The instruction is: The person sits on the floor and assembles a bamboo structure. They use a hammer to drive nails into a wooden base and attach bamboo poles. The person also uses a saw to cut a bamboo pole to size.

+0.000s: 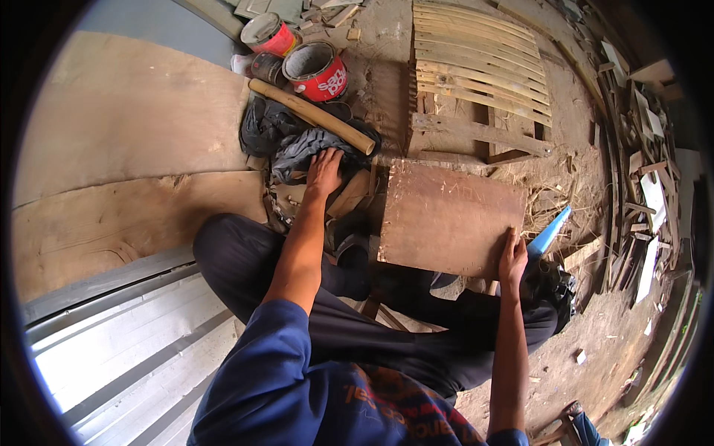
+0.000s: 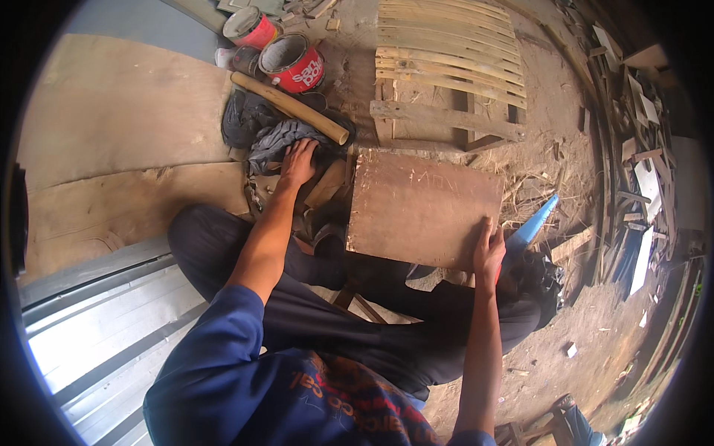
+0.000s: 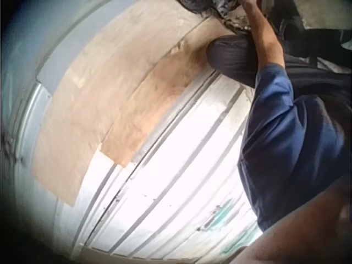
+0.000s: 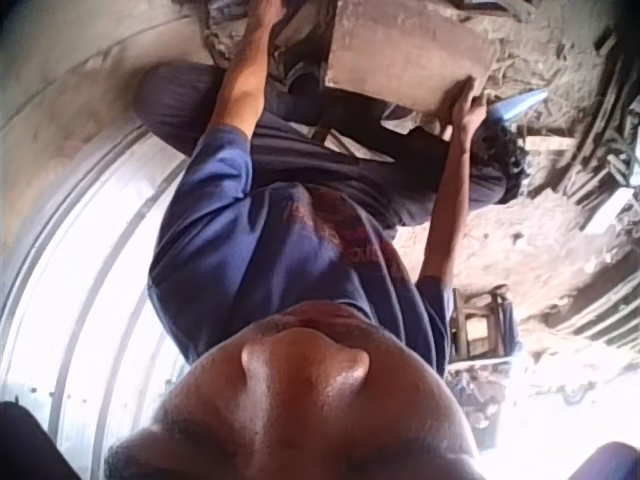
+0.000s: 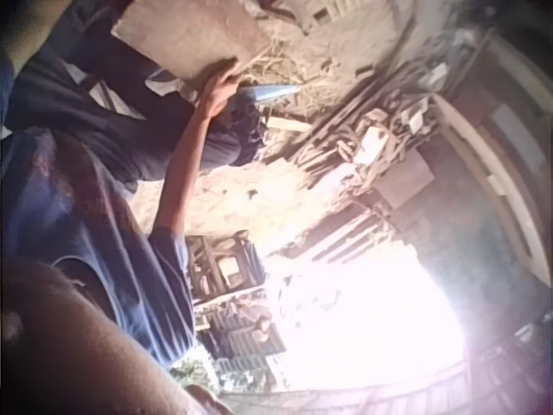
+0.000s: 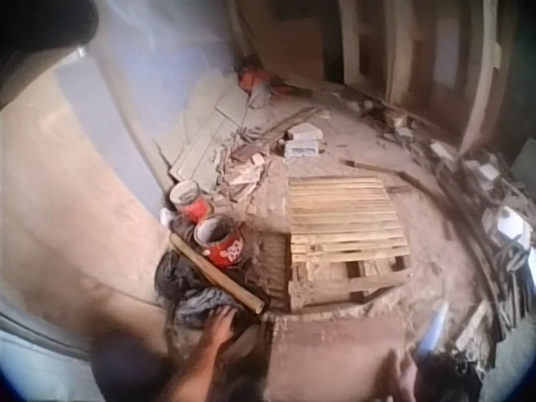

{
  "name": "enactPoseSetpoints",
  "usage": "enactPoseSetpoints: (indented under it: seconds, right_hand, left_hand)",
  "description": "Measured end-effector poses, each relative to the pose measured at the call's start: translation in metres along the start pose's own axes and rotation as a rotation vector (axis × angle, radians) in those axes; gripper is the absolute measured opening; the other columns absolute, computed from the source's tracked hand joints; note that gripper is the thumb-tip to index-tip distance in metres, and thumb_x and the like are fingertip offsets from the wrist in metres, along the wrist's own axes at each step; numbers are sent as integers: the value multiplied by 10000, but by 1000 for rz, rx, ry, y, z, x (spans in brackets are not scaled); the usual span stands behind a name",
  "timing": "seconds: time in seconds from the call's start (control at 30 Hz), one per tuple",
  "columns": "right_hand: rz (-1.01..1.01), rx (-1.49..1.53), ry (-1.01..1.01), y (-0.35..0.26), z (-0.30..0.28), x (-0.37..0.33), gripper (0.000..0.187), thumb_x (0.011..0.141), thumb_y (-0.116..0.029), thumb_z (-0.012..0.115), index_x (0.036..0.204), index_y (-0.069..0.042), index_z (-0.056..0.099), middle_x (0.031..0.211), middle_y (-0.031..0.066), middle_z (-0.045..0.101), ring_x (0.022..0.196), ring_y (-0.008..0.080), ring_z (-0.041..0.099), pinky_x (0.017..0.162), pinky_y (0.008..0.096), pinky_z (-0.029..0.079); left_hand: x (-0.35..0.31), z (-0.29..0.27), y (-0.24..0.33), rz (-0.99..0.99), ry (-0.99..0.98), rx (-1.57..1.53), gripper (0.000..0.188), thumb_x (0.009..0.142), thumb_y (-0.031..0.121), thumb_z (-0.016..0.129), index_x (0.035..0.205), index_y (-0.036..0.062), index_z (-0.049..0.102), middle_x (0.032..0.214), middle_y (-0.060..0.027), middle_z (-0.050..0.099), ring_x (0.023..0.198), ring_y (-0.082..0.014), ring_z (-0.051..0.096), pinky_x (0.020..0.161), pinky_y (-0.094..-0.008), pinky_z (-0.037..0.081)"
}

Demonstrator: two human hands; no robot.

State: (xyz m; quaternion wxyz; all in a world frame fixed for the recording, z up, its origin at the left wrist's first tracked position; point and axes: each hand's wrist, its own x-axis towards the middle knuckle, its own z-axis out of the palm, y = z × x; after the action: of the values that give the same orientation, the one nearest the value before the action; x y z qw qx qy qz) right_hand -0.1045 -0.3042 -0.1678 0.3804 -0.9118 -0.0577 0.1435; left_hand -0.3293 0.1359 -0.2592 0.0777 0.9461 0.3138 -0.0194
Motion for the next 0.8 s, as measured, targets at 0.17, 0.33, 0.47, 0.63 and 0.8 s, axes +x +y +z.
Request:
enactPoseSetpoints:
  seconds: [0.17, 0.33, 0.47, 0.63, 0.8]
  right_hand:
    - [16, -106, 5, 25, 8, 10, 683, 970, -539, 484, 1172, 106, 582, 822, 287, 639, 760, 354, 630, 708, 438, 470]
    - [33, -123, -9, 10, 3, 9, 635, 970, -539, 475, 987, 83, 597, 776, 337, 591, 783, 499, 592, 688, 507, 438]
    - [32, -121, 39, 15, 4, 8, 659, 954, -570, 486, 899, 81, 574, 749, 341, 569, 727, 483, 582, 668, 507, 434]
    - [67, -138, 32, 32, 2, 11, 727, 935, -619, 472, 982, 93, 610, 870, 351, 621, 879, 474, 634, 754, 503, 463]
    - [12, -61, 36, 22, 8, 11, 720, 934, -618, 482, 968, 87, 620, 814, 335, 613, 812, 453, 625, 730, 487, 463]
  left_hand:
    - [25, -5, 3, -96, 62, 70, 514, 738, 38, 742, 1210, 112, 552, 1192, -79, 527, 1186, -276, 503, 984, -441, 396]
    - [34, 15, 2, -172, 45, 221, 353, 845, 79, 658, 1191, 110, 600, 1199, -66, 578, 1166, -247, 529, 976, -413, 402]
    - [26, -7, 6, -138, -157, 243, 281, 913, 121, 602, 1192, 96, 612, 1225, -71, 599, 1183, -241, 533, 1009, -420, 388]
    - [13, -42, 5, -42, -218, -114, 240, 947, 151, 561, 1163, 68, 622, 1193, -147, 623, 1061, -353, 607, 892, -456, 484]
    - [10, -42, -39, -214, -528, -621, 239, 945, 242, 591, 943, 14, 661, 699, -71, 642, 591, -184, 595, 544, -356, 461]
